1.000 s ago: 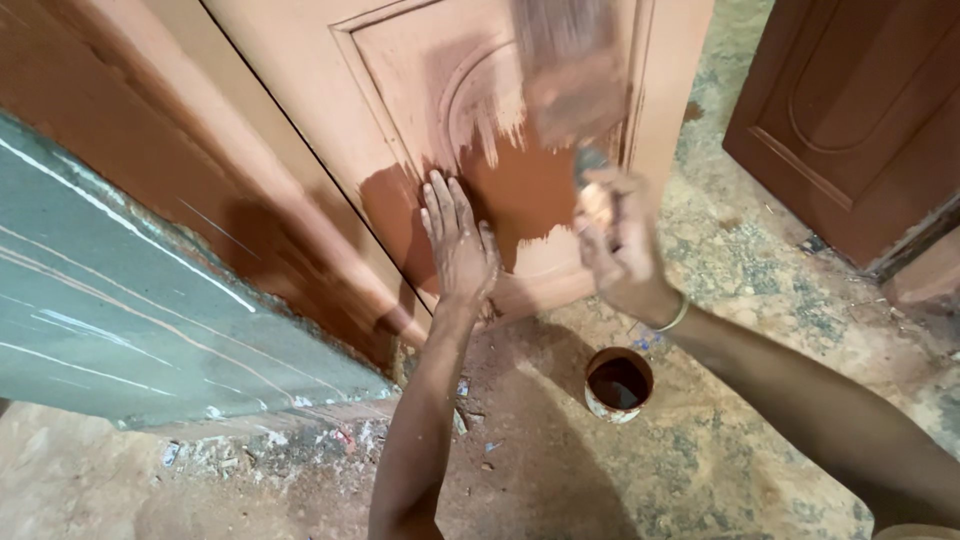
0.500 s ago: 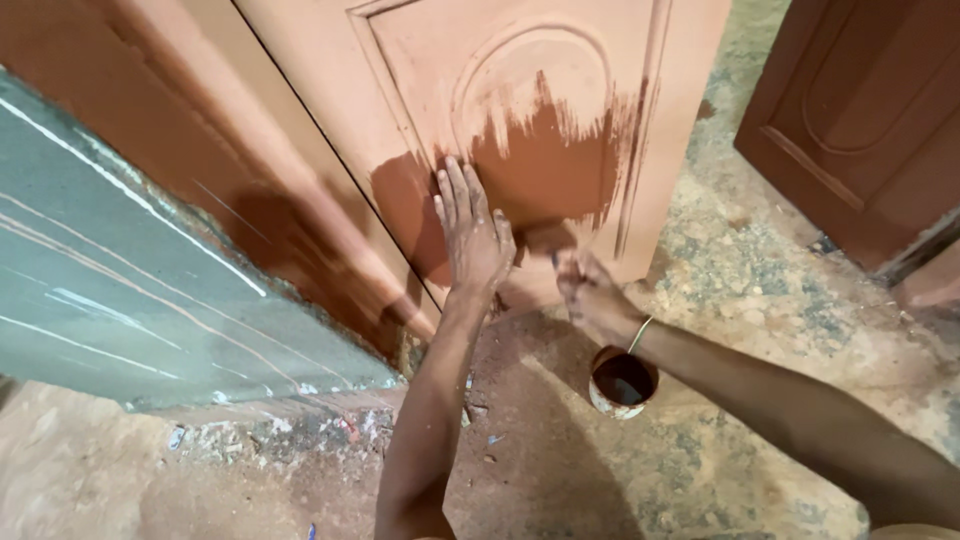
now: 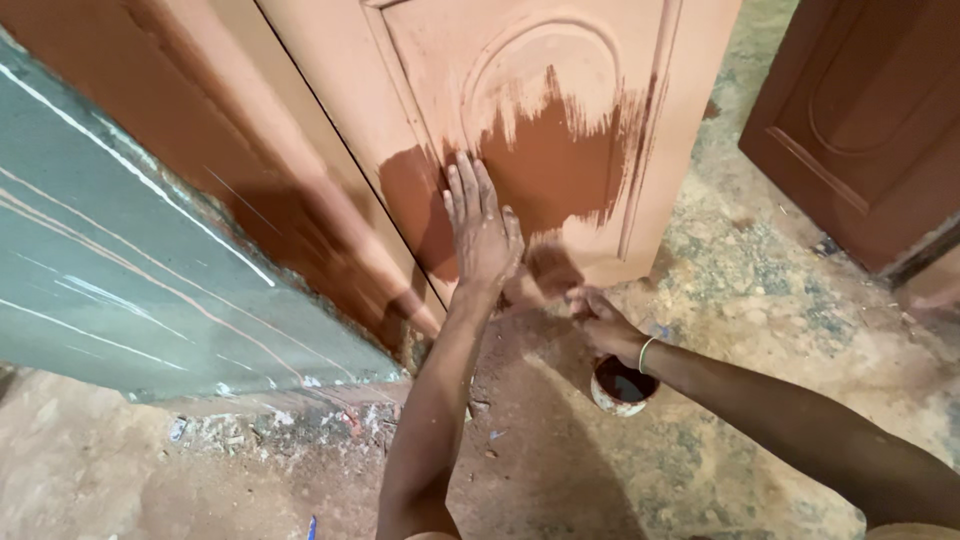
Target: The person paints a wooden door with brown paint using a wide brush, dipping the brush into a paint can on the floor and brushing the lower panel and edges of the door, steadying the door with the other hand.
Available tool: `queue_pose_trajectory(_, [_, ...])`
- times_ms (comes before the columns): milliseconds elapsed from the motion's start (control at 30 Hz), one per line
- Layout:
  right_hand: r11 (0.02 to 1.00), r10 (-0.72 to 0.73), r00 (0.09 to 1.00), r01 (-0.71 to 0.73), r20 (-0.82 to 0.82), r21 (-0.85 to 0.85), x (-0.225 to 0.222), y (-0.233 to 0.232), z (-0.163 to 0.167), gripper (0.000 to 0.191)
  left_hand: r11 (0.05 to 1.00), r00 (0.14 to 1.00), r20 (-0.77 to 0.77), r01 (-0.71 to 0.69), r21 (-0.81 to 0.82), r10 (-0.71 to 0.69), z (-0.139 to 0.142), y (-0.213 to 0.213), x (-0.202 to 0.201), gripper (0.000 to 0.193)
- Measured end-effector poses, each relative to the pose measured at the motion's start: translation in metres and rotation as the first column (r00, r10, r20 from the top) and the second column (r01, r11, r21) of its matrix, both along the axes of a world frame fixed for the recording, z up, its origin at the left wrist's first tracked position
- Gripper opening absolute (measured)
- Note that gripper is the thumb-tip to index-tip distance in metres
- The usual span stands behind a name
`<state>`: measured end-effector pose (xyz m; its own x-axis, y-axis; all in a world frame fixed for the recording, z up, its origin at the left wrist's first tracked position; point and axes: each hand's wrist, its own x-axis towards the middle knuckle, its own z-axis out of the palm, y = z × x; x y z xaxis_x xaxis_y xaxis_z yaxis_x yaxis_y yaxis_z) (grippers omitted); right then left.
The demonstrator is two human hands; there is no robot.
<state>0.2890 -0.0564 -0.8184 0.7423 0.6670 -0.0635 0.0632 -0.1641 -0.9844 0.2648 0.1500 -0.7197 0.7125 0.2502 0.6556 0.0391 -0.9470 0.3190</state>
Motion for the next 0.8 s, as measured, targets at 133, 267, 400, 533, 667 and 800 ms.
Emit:
queue_pose_trajectory(133, [0.993,-0.066,0.899,0.017,-0.434,-0.115,-0.001,-0.002,0.005,0.055,1.000,1.000,0.025,0.016,-0.011,-0.015,0.003,-0.003,-0.004,0.079])
queue_pose_trajectory(267, [0.938,-0.083,0.997,0.078,0.000,0.339,-0.002,0.013,0.053,0.029,1.000,1.000,-0.005,0.012,-0.009,-0.012,0.003,-0.004,-0.002,0.078])
queue_pose_trajectory(400, [0.904,-0.160,0.906,-0.025,0.392,0.426,-0.011,-0.002,0.091,0.044,1.000,1.000,0.006,-0.012,0.016,0.012,-0.003,-0.001,0.000,0.078])
queue_pose_trajectory(533, [0.939,-0.170,0.898,0.022,0.407,0.342,-0.001,-0.003,0.080,0.044,1.000,1.000,-0.010,-0.010,0.010,0.010,-0.006,0.000,0.001,0.079])
queue_pose_trajectory(667, [0.996,-0.025,0.963,0.002,0.267,0.088,0.004,0.000,0.029,0.047,1.000,0.999,-0.029,-0.016,0.015,0.017,-0.004,-0.003,0.000,0.080])
queue_pose_trajectory(800, [0.985,-0.024,0.987,-0.004,-0.160,-0.174,-0.011,-0.008,0.003,0.051,1.000,1.000,-0.024,-0.009,0.003,0.009,-0.003,-0.001,-0.001,0.080])
